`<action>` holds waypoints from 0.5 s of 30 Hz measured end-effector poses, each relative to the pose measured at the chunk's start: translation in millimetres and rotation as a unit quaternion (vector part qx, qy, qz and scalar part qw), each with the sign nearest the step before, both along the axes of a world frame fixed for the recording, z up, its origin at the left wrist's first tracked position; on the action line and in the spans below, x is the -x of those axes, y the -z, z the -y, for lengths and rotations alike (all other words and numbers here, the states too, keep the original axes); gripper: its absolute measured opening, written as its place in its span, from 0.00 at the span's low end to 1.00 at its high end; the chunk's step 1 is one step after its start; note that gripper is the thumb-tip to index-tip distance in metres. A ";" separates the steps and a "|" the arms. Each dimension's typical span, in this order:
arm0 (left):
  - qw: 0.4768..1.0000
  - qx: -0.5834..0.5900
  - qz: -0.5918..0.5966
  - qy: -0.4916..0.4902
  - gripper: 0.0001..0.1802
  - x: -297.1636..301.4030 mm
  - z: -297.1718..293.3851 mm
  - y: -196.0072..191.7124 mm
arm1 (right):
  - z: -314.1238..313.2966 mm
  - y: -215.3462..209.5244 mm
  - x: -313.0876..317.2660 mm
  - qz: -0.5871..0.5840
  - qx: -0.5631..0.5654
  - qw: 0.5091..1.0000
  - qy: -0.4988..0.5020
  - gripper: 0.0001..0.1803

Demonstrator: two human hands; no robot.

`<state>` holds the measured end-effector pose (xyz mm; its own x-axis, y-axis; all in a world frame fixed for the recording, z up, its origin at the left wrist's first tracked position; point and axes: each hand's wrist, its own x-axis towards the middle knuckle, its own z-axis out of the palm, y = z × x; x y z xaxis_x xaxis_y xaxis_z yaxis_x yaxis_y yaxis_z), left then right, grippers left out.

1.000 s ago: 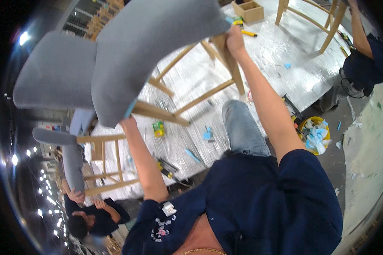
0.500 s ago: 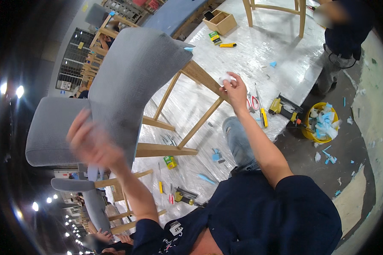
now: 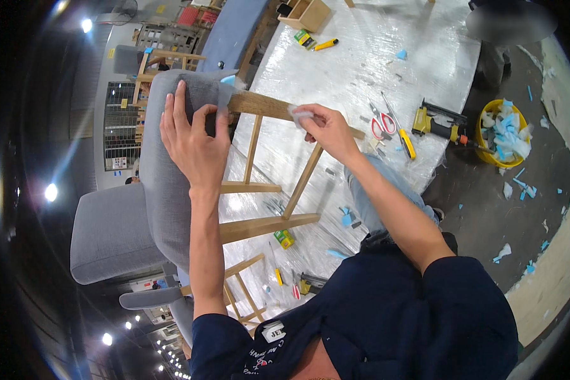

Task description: The person upholsters a wooden chair by stretching a grey fabric cover over the seat and backrest. They use a staple gun to secure the fabric to the wooden frame and scissors to trim excess material. The process involves repeated adjustments to ensure the fabric is taut and properly aligned.

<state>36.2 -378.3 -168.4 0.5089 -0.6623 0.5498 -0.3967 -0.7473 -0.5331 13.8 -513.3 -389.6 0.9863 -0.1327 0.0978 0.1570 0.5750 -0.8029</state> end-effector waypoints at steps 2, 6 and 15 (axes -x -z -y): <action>0.999 0.024 -0.025 0.021 0.09 -4.0 -10.5 -8.6 | -0.3 -15.2 0.7 -0.008 -0.005 1.000 -0.024 0.14; 0.996 0.084 -0.038 0.018 0.12 1.9 -1.6 -11.4 | -6.6 -56.9 -14.0 0.082 -0.033 0.996 -0.033 0.14; 0.967 0.198 -0.100 0.123 0.10 -11.9 -0.5 -11.9 | -45.3 -125.1 -60.1 0.098 0.031 0.990 0.095 0.19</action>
<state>48.1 -377.9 -156.6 0.4851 -0.5344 0.6922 -0.6537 -0.7474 -0.1188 73.9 -468.0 -264.5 0.9054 -0.3016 0.2989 0.4139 0.4702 -0.7795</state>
